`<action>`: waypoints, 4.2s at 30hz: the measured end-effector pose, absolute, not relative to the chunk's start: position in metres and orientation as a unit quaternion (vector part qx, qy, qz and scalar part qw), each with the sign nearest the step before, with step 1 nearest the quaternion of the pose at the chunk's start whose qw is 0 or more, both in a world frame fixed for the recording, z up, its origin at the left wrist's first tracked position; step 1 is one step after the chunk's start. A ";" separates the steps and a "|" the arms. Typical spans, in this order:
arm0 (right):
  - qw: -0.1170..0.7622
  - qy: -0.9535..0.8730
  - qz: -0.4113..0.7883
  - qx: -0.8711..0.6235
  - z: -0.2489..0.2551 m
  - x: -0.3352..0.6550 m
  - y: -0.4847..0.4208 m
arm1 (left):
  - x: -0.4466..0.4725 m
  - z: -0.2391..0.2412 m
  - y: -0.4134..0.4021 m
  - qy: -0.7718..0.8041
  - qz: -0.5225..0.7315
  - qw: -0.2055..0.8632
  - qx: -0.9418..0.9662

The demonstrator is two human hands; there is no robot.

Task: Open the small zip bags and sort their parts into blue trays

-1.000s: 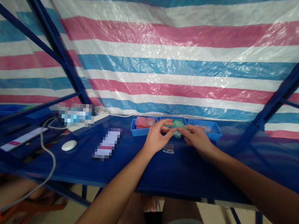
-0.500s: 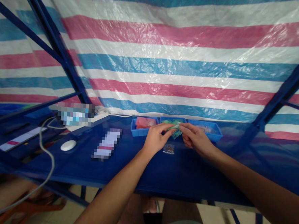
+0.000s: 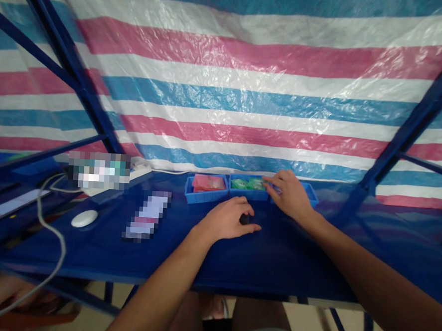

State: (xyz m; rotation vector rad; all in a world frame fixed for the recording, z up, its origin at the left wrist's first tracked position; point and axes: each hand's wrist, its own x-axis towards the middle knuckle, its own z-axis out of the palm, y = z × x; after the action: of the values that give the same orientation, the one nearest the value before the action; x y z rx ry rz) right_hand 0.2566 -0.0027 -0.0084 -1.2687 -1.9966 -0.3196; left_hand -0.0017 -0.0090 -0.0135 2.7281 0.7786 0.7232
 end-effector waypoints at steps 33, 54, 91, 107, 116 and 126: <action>0.509 -0.620 0.453 -0.390 -0.037 0.212 -0.023 | 0.008 -0.021 -0.004 0.305 0.413 0.224 0.828; 0.481 -0.727 0.253 -0.419 -0.042 0.214 -0.026 | 0.009 -0.021 -0.007 0.329 0.398 0.276 0.810; 0.474 -0.695 0.341 -0.419 -0.035 0.217 -0.026 | 0.010 -0.024 -0.007 0.276 0.390 0.264 0.838; 0.462 -0.729 0.271 -0.426 -0.034 0.216 -0.030 | 0.012 -0.020 -0.012 0.292 0.407 0.198 0.843; 0.487 -0.705 0.320 -0.404 -0.041 0.213 -0.027 | 0.012 -0.014 -0.013 0.304 0.450 0.207 0.814; 0.464 -0.722 0.332 -0.392 -0.032 0.212 -0.033 | 0.011 -0.010 -0.019 0.289 0.437 0.203 0.827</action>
State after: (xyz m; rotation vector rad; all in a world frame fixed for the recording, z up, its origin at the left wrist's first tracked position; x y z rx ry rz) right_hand 0.2123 -0.0330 -0.0323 -0.9623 -1.7734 0.8152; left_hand 0.0110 -0.0186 -0.0100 2.3086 0.8052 1.2193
